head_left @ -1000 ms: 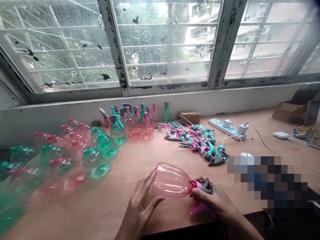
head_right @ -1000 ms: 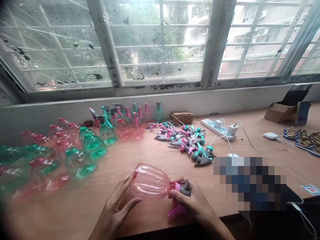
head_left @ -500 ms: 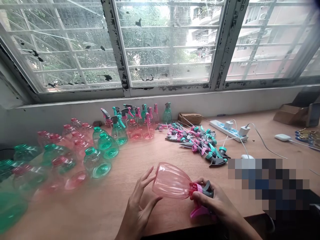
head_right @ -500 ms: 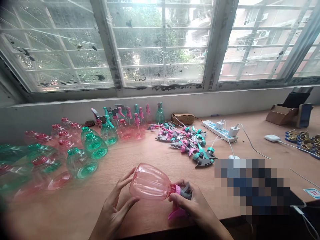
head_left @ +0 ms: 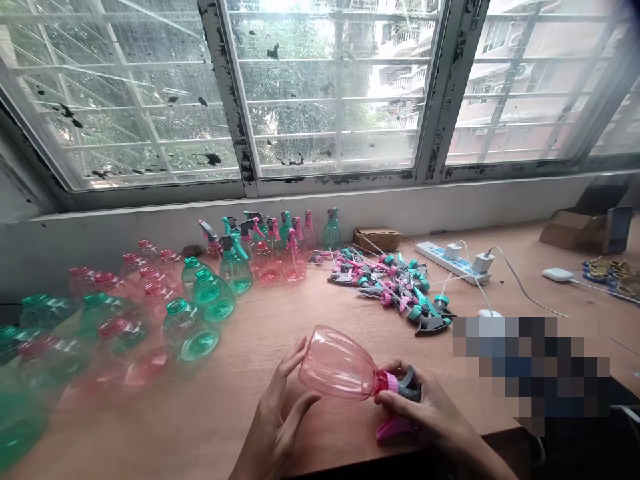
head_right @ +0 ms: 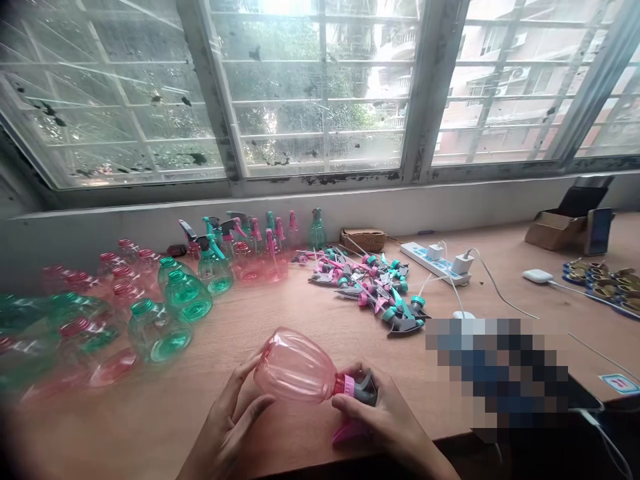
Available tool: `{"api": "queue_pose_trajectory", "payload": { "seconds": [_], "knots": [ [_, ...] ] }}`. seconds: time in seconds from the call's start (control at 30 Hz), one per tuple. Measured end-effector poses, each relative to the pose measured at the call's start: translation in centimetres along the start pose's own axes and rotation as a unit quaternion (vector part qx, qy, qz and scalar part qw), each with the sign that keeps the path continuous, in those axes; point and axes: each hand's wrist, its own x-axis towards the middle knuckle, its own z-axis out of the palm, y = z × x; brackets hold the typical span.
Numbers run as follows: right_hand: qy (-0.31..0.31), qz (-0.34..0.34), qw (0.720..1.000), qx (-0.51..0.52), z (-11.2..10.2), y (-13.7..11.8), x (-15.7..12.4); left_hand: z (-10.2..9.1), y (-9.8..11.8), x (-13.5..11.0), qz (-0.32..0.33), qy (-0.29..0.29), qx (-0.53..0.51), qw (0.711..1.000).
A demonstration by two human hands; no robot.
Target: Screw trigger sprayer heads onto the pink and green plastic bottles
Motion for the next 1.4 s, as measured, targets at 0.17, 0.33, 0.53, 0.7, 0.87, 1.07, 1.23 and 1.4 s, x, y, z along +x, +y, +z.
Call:
{"api": "queue_pose_trajectory", "payload": {
  "seconds": [0.17, 0.33, 0.53, 0.7, 0.87, 1.07, 1.23, 1.4],
  "knots": [
    [-0.004, -0.004, 1.000, -0.003, 0.0, 0.0, 0.0, 0.0, -0.6, -0.2, 0.020, -0.009, 0.015, 1.000],
    [-0.008, -0.021, 0.999, -0.038, -0.1, -0.1, 0.0, 0.4, 0.0, -0.5, -0.009, 0.002, -0.039, 0.999],
    [-0.001, 0.006, 0.999, 0.035, -0.1, -0.3, 0.0, 0.4, -0.2, 0.1, 0.033, -0.009, 0.041, 0.999],
    [0.003, -0.012, 1.000, 0.006, 0.0, -0.2, 0.0, 0.1, -0.5, 0.3, 0.009, -0.021, 0.070, 0.997],
    [0.023, -0.010, 1.000, -0.014, 0.2, -0.4, -0.1, 0.0, -0.3, 0.5, -0.002, -0.032, 0.041, 0.999],
    [0.031, -0.003, 0.999, 0.019, 0.3, -0.6, -0.2, -0.2, -0.6, 0.5, 0.053, -0.005, 0.091, 0.994],
    [0.029, -0.013, 0.999, -0.013, 0.3, -0.5, -0.3, -0.4, -0.1, 0.3, 0.030, 0.001, 0.093, 0.995],
    [0.030, -0.009, 0.999, -0.008, 0.2, -0.8, -0.2, -0.4, -0.2, 0.2, 0.042, 0.020, 0.070, 0.996]
  ]
}}
